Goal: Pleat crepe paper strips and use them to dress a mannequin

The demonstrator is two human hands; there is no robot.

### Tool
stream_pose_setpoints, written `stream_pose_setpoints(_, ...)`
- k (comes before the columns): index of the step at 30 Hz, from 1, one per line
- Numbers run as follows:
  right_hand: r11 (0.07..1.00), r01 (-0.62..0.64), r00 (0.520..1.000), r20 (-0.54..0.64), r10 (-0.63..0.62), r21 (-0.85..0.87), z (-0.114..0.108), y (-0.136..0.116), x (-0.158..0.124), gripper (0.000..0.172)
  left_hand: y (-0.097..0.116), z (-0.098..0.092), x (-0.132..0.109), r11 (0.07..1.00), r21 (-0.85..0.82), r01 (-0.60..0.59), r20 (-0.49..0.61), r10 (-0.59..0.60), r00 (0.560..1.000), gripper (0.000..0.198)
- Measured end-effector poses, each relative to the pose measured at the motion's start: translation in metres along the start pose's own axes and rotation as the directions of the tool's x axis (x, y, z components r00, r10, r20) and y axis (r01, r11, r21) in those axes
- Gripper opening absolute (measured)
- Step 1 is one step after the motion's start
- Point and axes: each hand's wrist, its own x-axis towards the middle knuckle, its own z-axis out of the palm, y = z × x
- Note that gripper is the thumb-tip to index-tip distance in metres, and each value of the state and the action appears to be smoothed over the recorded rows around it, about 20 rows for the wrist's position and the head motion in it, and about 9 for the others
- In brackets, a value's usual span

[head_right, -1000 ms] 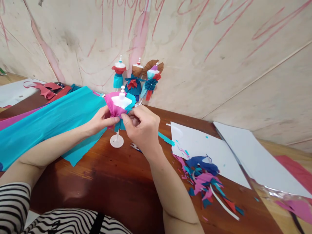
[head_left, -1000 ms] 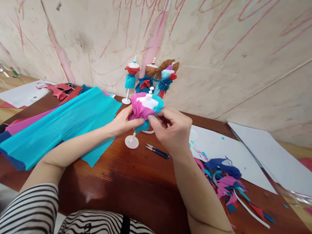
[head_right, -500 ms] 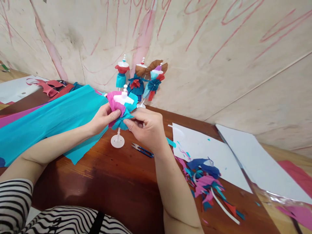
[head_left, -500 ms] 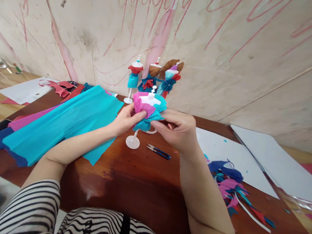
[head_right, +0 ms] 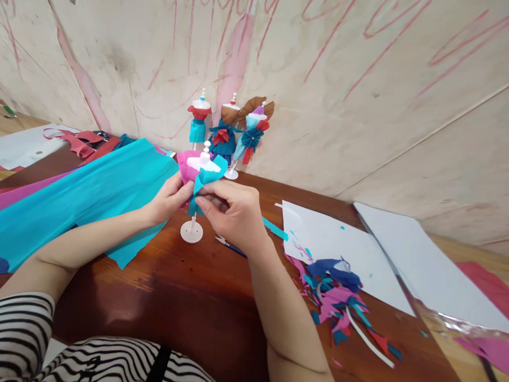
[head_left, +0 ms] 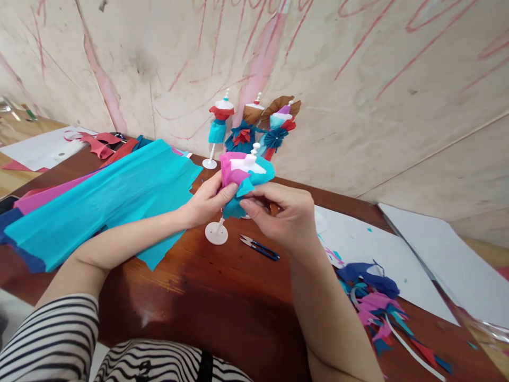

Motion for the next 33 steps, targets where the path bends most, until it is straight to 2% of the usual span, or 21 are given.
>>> stream_pose_setpoints(7,0.996,-0.037,0.999,-0.022,0.035,-0.082,-0.003,0.001,0.0,0.017,-0.004,0.0,-0.002,0.997,-0.068,-0.04,0.1,0.047,0.994,0.054)
stream_pose_setpoints(10,0.995,-0.029,0.999,-0.025,0.026,-0.1,-0.004,0.003,0.002,0.019,-0.011,0.002,-0.001,0.996,-0.08,-0.026,0.095,0.033,0.995,0.055)
stream_pose_setpoints(14,0.996,-0.027,0.999,-0.029,0.025,-0.087,-0.006,0.006,0.002,0.016,-0.016,0.005,0.0,0.999,0.021,-0.024,0.029,0.023,0.999,0.05)
stream_pose_setpoints(17,0.998,-0.043,0.999,-0.032,0.041,-0.041,-0.01,0.015,0.002,0.013,-0.016,0.006,0.003,0.994,0.109,-0.001,0.037,-0.003,0.999,0.046)
stream_pose_setpoints(21,0.99,-0.137,0.989,0.054,0.136,0.017,-0.017,0.036,0.007,0.02,-0.014,0.004,0.008,0.987,0.16,0.032,0.05,-0.041,0.998,0.043)
stream_pose_setpoints(22,0.987,-0.157,0.987,0.033,0.156,0.02,-0.017,0.039,0.008,0.022,-0.012,0.004,0.008,0.985,0.171,0.038,0.046,-0.047,0.998,0.041)
stream_pose_setpoints(25,0.96,-0.277,0.961,0.023,0.276,0.045,-0.014,0.039,0.009,0.011,-0.008,0.003,0.005,0.985,0.17,0.015,0.012,-0.017,1.0,0.039)
stream_pose_setpoints(27,0.924,-0.365,0.931,0.027,0.364,0.114,-0.009,0.035,0.009,0.011,-0.007,0.001,0.003,0.99,0.139,-0.031,-0.004,0.032,0.999,0.039)
stream_pose_setpoints(30,0.909,-0.389,0.921,0.045,0.387,0.15,-0.002,0.033,0.009,0.013,-0.007,-0.001,0.001,0.995,0.1,-0.027,0.009,0.027,1.0,0.038)
stream_pose_setpoints(33,0.876,-0.388,0.919,0.043,0.393,0.288,0.003,0.038,0.007,0.015,-0.007,-0.001,0.0,0.995,0.103,0.009,0.033,-0.012,0.999,0.036)
